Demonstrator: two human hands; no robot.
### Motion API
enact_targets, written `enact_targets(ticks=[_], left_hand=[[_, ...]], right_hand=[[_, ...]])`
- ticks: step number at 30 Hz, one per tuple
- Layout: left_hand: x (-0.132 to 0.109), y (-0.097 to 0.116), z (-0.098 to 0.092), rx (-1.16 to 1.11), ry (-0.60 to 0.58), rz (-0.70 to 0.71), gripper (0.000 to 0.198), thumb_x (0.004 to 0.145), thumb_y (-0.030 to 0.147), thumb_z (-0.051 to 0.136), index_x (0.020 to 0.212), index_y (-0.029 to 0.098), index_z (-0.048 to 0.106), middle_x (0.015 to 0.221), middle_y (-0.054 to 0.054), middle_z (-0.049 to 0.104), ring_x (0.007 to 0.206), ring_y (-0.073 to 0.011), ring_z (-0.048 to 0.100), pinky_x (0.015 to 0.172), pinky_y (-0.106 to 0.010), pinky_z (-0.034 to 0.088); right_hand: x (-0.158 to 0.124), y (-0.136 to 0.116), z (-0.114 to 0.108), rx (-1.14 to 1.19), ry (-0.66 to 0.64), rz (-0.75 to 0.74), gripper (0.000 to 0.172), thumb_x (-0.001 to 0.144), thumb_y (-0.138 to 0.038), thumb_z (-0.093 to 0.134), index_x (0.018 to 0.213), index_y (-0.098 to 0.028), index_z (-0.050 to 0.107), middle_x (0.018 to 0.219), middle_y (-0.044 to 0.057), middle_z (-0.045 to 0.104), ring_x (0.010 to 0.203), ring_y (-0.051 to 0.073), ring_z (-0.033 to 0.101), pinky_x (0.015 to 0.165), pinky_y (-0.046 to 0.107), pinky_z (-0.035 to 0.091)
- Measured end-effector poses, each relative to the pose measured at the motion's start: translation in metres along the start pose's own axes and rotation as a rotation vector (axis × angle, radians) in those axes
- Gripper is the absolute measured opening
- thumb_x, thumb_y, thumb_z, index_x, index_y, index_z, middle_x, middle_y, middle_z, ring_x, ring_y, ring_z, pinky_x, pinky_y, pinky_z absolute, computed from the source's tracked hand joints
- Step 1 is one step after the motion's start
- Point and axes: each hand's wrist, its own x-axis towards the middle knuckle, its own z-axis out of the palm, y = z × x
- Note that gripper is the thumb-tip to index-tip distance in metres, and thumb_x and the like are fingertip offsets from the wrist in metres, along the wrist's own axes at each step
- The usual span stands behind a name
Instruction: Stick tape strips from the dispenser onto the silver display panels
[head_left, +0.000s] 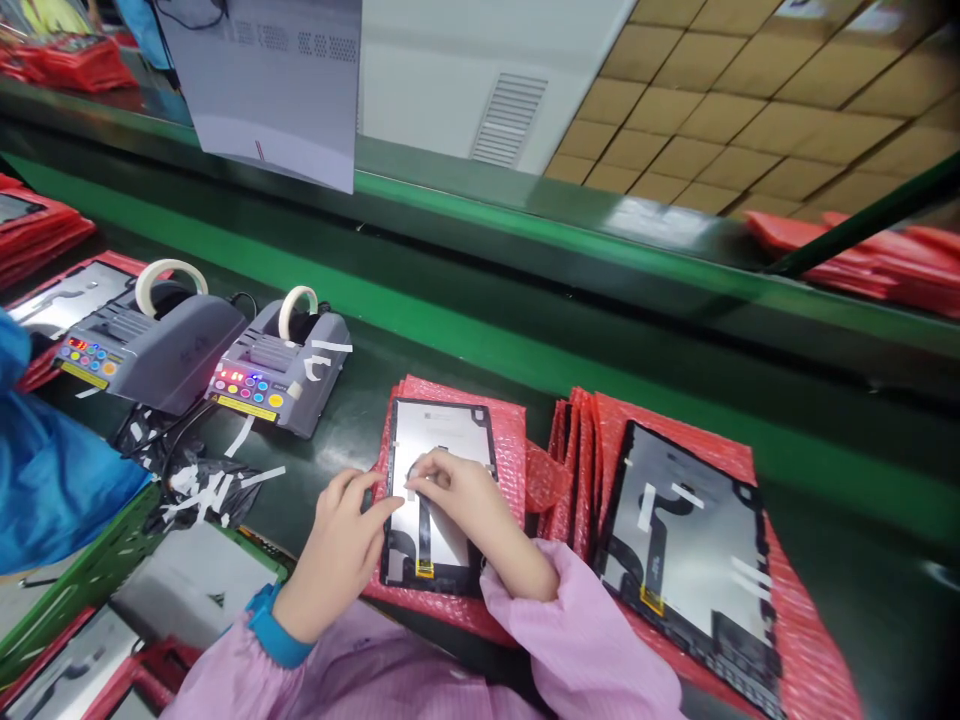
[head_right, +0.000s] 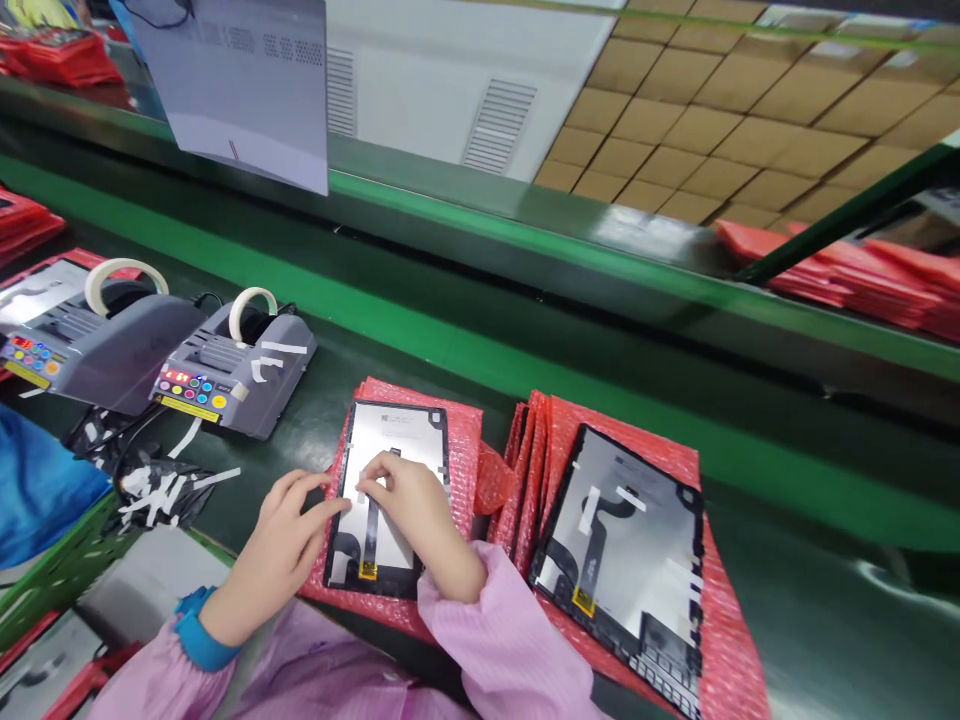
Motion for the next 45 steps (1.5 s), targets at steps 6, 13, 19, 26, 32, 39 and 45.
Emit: enact_targets(ticks=[6,13,19,26,32,39,45], left_hand=[[0.008,0.0,0.016,0.108,-0.049,0.037,0.058,0.079,-0.002,0.041,0.124,0.027,0.062,0.129,-0.013,0.051,0.121,-0.0327,0.037,0.093,-0.054,0.042],[0.01,-0.001,0.019,0.2,-0.052,0.056,0.06,0.074,-0.006,0.043,0.119,0.026,0.064,0.125,-0.013,0.053,0.118,-0.0329,0.037,0.09,-0.052,0.042],[0.009,-0.002,0.02,0.239,-0.035,0.056,0.06,0.074,-0.006,0.045,0.118,0.029,0.065,0.123,-0.011,0.052,0.117,-0.0325,0.038,0.089,-0.05,0.042],[0.004,-0.006,0.024,0.255,-0.011,0.069,0.061,0.075,-0.005,0.048,0.121,0.032,0.064,0.125,-0.01,0.054,0.117,-0.0322,0.038,0.089,-0.049,0.04],[0.007,-0.008,0.021,0.331,-0.076,0.155,0.052,0.08,0.001,0.051,0.125,0.027,0.06,0.133,-0.004,0.058,0.12,-0.0314,0.04,0.092,-0.048,0.036],[0.03,-0.004,0.02,0.362,-0.106,0.217,0.05,0.083,-0.001,0.048,0.127,0.023,0.055,0.138,-0.005,0.057,0.124,-0.0308,0.044,0.094,-0.05,0.035],[0.033,-0.006,0.012,-0.002,-0.064,0.125,0.044,0.085,0.0,0.045,0.12,0.023,0.058,0.128,-0.007,0.063,0.121,-0.0302,0.05,0.097,-0.053,0.035]], right_hand=[[-0.003,-0.004,-0.001,-0.05,0.016,0.007,0.004,0.079,-0.024,0.07,0.078,-0.025,0.066,0.068,-0.004,0.066,0.059,0.017,0.056,0.056,0.027,0.033],[0.002,-0.011,-0.002,-0.017,0.048,0.087,0.023,0.074,-0.025,0.074,0.088,-0.026,0.056,0.08,-0.005,0.069,0.067,0.019,0.06,0.062,0.029,0.037],[0.011,-0.012,0.003,-0.043,0.203,0.129,0.034,0.076,-0.032,0.072,0.098,-0.025,0.046,0.08,-0.004,0.063,0.071,0.021,0.062,0.063,0.031,0.038],[0.011,-0.007,0.01,0.024,0.511,0.004,0.026,0.086,-0.039,0.055,0.104,-0.021,0.05,0.102,0.007,0.059,0.078,0.022,0.06,0.067,0.034,0.044],[-0.013,0.0,-0.016,0.11,0.581,0.065,0.031,0.089,-0.049,0.051,0.102,-0.022,0.054,0.088,0.0,0.06,0.049,0.013,0.048,0.053,0.029,0.039],[-0.017,0.008,-0.027,-0.185,0.381,-0.027,0.015,0.086,-0.032,0.059,0.099,-0.025,0.062,0.101,0.001,0.065,0.059,0.014,0.056,0.059,0.03,0.043],[-0.006,-0.004,-0.022,-0.387,0.288,-0.041,0.022,0.086,-0.023,0.061,0.107,-0.026,0.062,0.11,0.002,0.064,0.07,0.018,0.062,0.057,0.03,0.044]])
